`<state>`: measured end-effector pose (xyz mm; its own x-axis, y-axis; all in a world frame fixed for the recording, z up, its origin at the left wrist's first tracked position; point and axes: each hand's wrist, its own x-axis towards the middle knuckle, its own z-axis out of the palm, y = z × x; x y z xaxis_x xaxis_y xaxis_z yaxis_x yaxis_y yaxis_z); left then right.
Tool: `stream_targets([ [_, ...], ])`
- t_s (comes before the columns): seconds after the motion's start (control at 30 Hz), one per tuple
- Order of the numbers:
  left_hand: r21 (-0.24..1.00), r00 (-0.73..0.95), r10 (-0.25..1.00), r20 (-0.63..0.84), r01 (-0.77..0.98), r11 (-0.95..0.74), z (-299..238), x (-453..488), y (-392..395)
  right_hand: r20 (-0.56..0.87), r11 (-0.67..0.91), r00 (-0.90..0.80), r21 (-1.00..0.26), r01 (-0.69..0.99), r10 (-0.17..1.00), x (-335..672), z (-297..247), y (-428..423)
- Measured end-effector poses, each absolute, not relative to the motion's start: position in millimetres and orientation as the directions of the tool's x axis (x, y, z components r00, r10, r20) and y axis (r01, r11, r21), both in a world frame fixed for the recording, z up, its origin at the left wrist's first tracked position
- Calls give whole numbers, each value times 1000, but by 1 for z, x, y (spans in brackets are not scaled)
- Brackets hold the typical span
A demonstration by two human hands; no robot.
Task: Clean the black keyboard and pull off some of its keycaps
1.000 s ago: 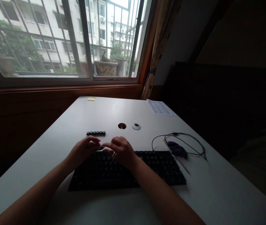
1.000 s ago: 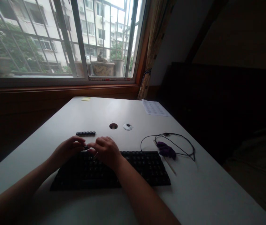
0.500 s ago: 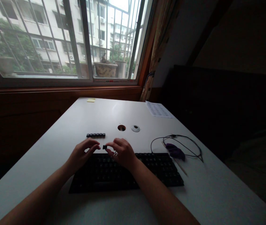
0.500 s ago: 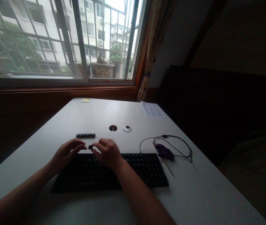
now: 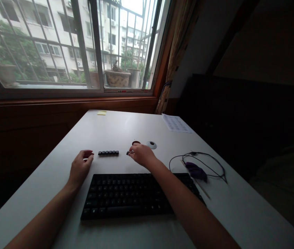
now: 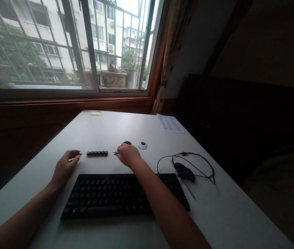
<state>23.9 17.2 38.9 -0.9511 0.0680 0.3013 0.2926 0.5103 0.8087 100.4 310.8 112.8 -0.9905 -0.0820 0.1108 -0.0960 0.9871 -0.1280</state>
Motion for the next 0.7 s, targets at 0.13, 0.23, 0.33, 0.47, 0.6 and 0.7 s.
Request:
stream_targets([
  [0.13,776,-944,111,310,319,545,31,24,19,19,987,-994,-115,-109,-108,74,102,306],
  [0.23,749,-937,141,321,342,568,26,23,20,0,985,-992,-121,-124,-125,63,95,302],
  [0.33,721,-928,163,335,363,590,22,22,20,0,983,-992,-134,-127,-128,58,91,299],
  [0.47,687,-918,174,357,384,617,16,19,19,5,979,-991,-155,-131,-131,56,85,297],
  [0.6,657,-905,184,384,408,633,12,17,18,2,979,-991,-153,-133,-135,55,82,298],
  [0.7,645,-894,195,402,428,633,10,16,18,4,981,-990,-130,-142,-143,55,85,301],
])
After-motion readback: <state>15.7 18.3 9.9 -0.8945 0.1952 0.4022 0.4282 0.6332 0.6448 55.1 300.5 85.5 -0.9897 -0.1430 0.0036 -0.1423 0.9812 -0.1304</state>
